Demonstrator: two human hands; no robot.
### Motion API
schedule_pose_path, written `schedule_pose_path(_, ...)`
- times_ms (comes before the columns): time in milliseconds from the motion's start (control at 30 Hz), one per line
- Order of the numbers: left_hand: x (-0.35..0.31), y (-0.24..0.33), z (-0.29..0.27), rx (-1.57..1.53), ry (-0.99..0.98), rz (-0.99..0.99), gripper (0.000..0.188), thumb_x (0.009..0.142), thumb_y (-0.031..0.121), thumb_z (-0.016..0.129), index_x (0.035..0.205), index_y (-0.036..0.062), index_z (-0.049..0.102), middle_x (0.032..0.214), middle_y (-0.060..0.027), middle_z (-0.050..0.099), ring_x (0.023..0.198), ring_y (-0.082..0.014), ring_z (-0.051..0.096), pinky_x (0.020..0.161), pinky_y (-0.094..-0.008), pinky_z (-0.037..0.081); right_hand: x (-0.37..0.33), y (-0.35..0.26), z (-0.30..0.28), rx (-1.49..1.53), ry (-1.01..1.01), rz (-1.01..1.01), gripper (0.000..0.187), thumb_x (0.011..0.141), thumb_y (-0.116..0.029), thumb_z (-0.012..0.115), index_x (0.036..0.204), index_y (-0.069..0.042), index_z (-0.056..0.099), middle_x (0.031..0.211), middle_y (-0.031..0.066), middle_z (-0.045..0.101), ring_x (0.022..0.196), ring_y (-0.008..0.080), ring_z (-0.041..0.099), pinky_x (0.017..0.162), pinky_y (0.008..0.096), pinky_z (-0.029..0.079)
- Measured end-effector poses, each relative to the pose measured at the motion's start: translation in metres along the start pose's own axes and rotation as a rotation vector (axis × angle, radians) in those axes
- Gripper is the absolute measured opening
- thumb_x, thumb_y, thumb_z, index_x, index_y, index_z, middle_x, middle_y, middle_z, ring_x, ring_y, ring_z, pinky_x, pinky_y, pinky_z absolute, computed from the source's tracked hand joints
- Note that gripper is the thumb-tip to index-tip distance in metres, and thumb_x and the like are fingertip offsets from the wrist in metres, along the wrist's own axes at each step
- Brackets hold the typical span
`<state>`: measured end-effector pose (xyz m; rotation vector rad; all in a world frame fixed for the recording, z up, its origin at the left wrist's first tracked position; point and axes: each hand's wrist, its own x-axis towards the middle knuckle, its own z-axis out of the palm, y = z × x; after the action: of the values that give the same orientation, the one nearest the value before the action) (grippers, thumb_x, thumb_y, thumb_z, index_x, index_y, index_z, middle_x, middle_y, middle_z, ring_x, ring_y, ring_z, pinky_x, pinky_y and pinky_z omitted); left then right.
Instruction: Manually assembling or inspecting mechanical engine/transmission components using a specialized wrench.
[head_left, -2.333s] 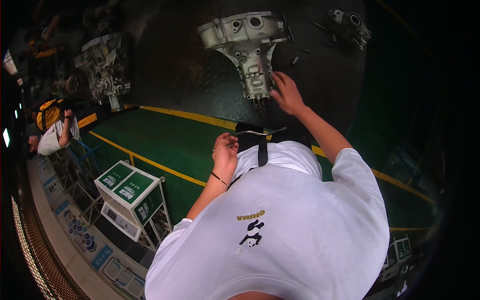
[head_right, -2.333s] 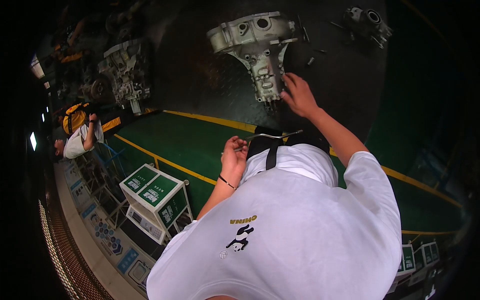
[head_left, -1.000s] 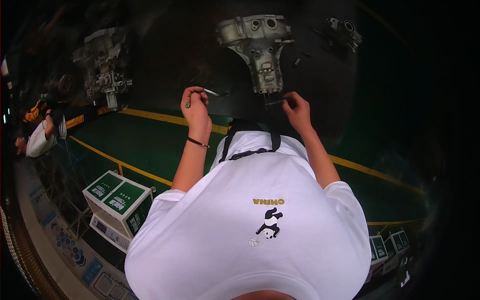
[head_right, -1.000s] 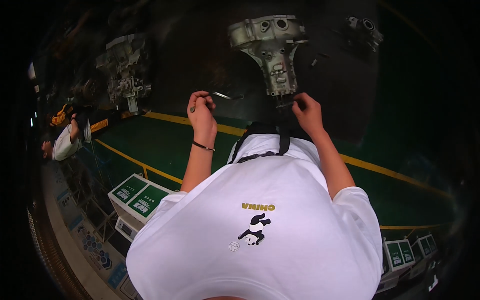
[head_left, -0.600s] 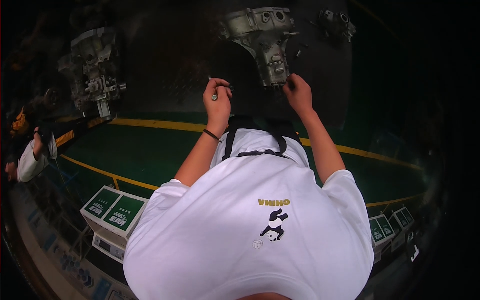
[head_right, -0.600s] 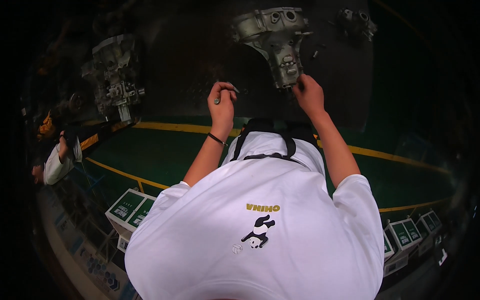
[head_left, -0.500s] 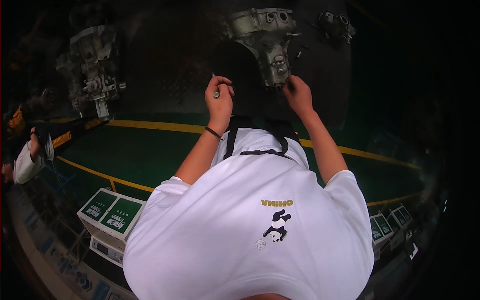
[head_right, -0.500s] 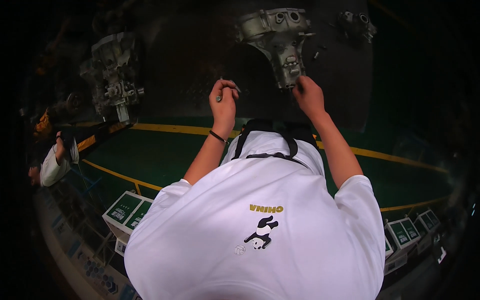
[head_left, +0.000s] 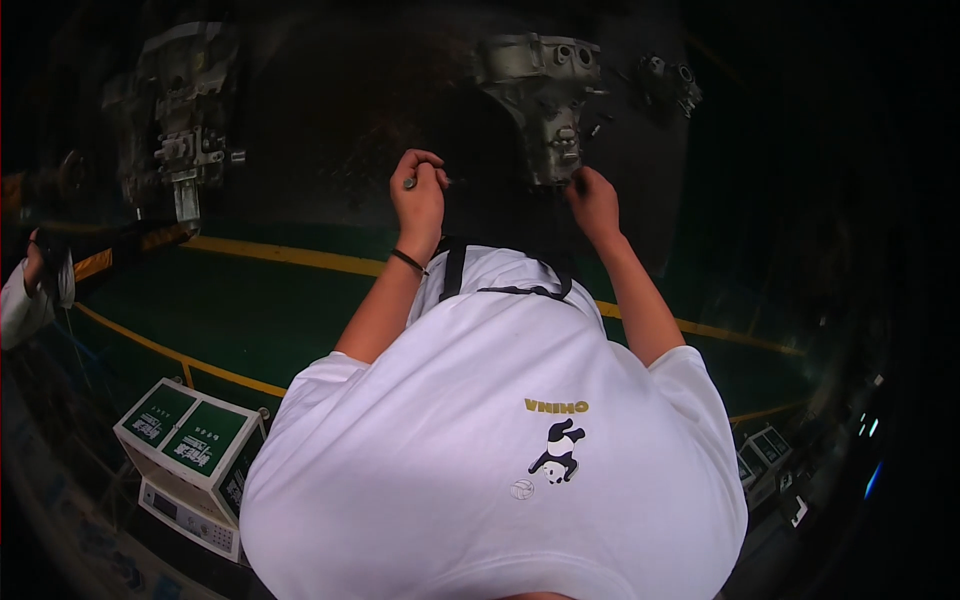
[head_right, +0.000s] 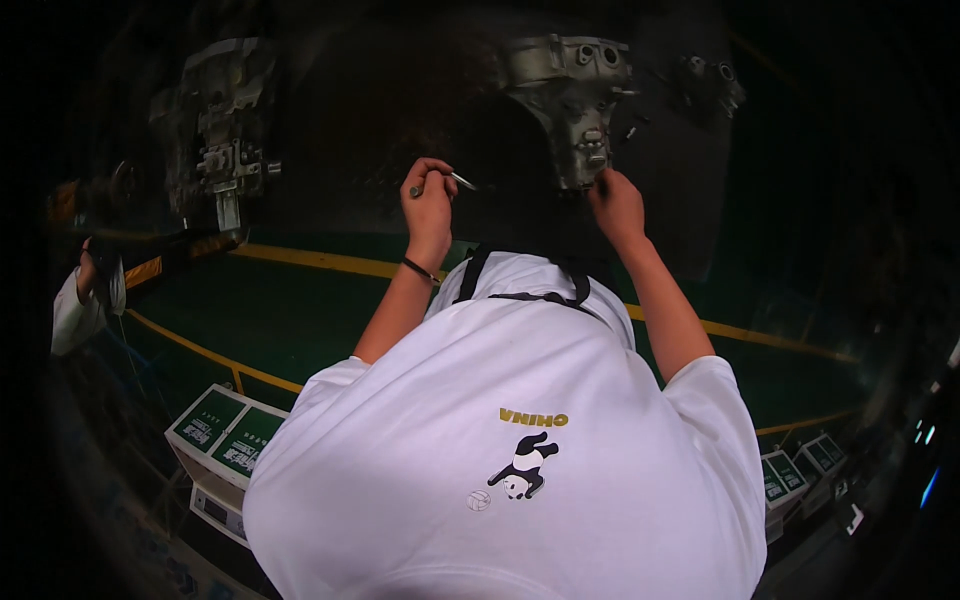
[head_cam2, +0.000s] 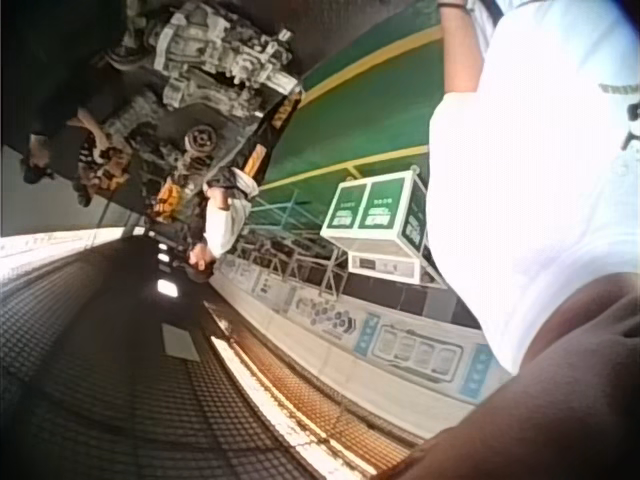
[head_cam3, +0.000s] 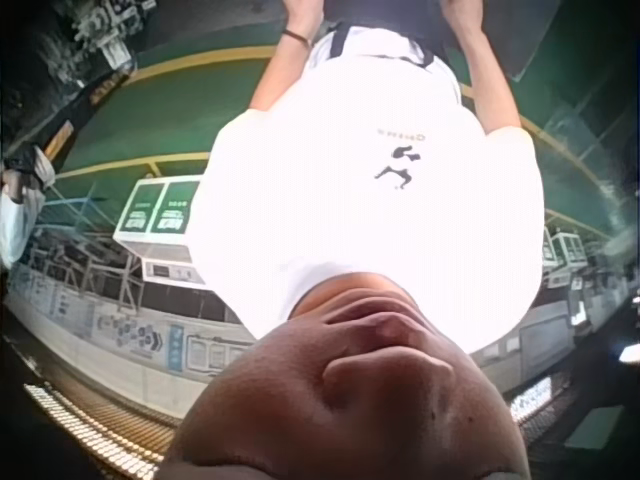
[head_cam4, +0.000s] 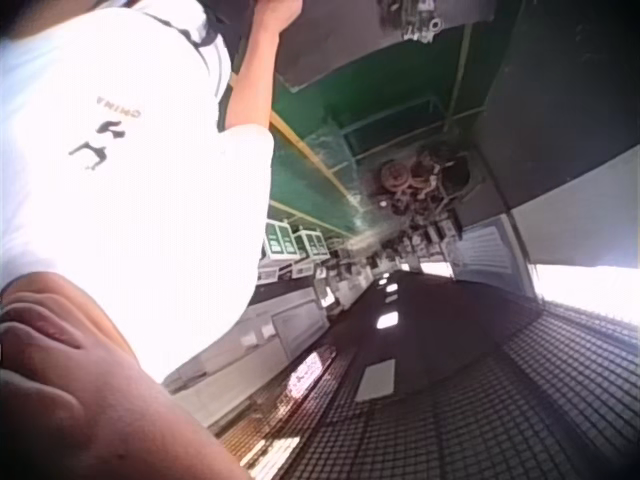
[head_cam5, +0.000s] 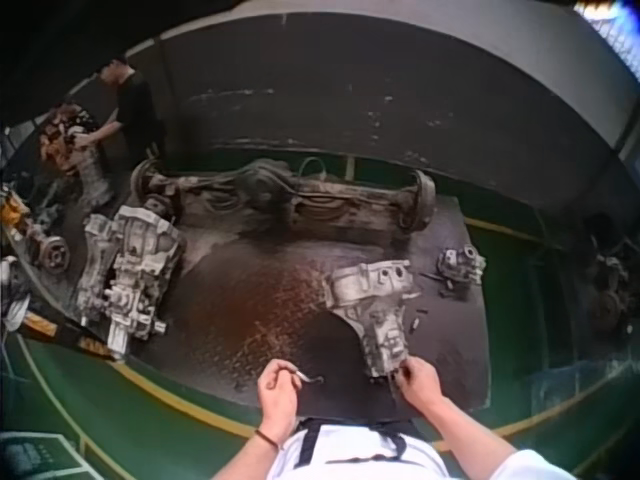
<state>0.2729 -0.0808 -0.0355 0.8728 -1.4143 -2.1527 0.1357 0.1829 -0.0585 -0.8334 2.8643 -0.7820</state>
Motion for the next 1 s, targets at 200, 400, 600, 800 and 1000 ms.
schedule_pose_path(200, 0.002, 0.0, 0.007, 0.031, -0.053, 0.001, 0.017, 0.094, 0.004, 0.043, 0.088, 0.0019, 0.058, 0.069, -0.0025, 0.053, 0.064, -0.0095, 0.048, 0.06, -0.0238, 0.039, -0.006, -0.011, 0.015, -0.101, 0.006, -0.096, 0.015, 0.087, -0.012, 0.065, 0.1, -0.004, 0.067, 0.094, 0.0176, 0.065, 0.084, 0.0386, 0.065, 0.07, 0.0442, 0.053)
schedule_pose_path(400, 0.005, 0.001, 0.017, 0.107, -0.103, 0.012, 0.017, 0.091, 0.001, 0.042, 0.085, 0.0014, 0.058, 0.067, -0.0035, 0.054, 0.061, -0.0098, 0.052, 0.058, -0.0242, 0.042, -0.02, 0.0, 0.023, -0.09, 0.016, -0.095, 0.018, 0.092, -0.014, 0.061, 0.107, -0.006, 0.067, 0.096, 0.0149, 0.066, 0.082, 0.038, 0.065, 0.067, 0.0445, 0.053)
schedule_pose_path(600, 0.01, 0.004, 0.019, 0.134, -0.105, 0.005, 0.016, 0.091, 0.002, 0.043, 0.085, 0.001, 0.058, 0.065, -0.0025, 0.053, 0.06, -0.0089, 0.05, 0.056, -0.0238, 0.039, -0.025, 0.004, 0.028, -0.001, 0.094, 0.023, 0.023, 0.094, -0.014, 0.059, 0.116, -0.006, 0.063, 0.102, 0.0172, 0.067, 0.089, 0.0395, 0.065, 0.073, 0.0444, 0.053)
schedule_pose_path(800, 0.023, 0.01, 0.021, 0.161, -0.261, 0.008, 0.017, 0.088, 0.002, 0.044, 0.083, 0.0005, 0.06, 0.065, -0.0018, 0.051, 0.059, -0.0076, 0.046, 0.054, -0.0234, 0.036, -0.024, 0.002, 0.03, -0.02, 0.0, 0.03, 0.019, 0.091, -0.014, 0.061, 0.108, -0.006, 0.065, 0.097, 0.018, 0.066, 0.09, 0.0392, 0.065, 0.073, 0.043, 0.054)
schedule_pose_path(1000, 0.002, 0.103, 0.04, 0.461, -0.717, 0.13, 0.013, 0.082, 0.003, 0.045, 0.082, 0.0006, 0.058, 0.068, -0.0009, 0.051, 0.061, -0.0063, 0.044, 0.056, -0.0226, 0.034, -0.023, 0.019, 0.024, 0.123, 0.102, 0.025, 0.017, 0.09, -0.009, 0.059, 0.103, -0.002, 0.068, 0.095, 0.0166, 0.068, 0.085, 0.0316, 0.068, 0.072, 0.0382, 0.054)
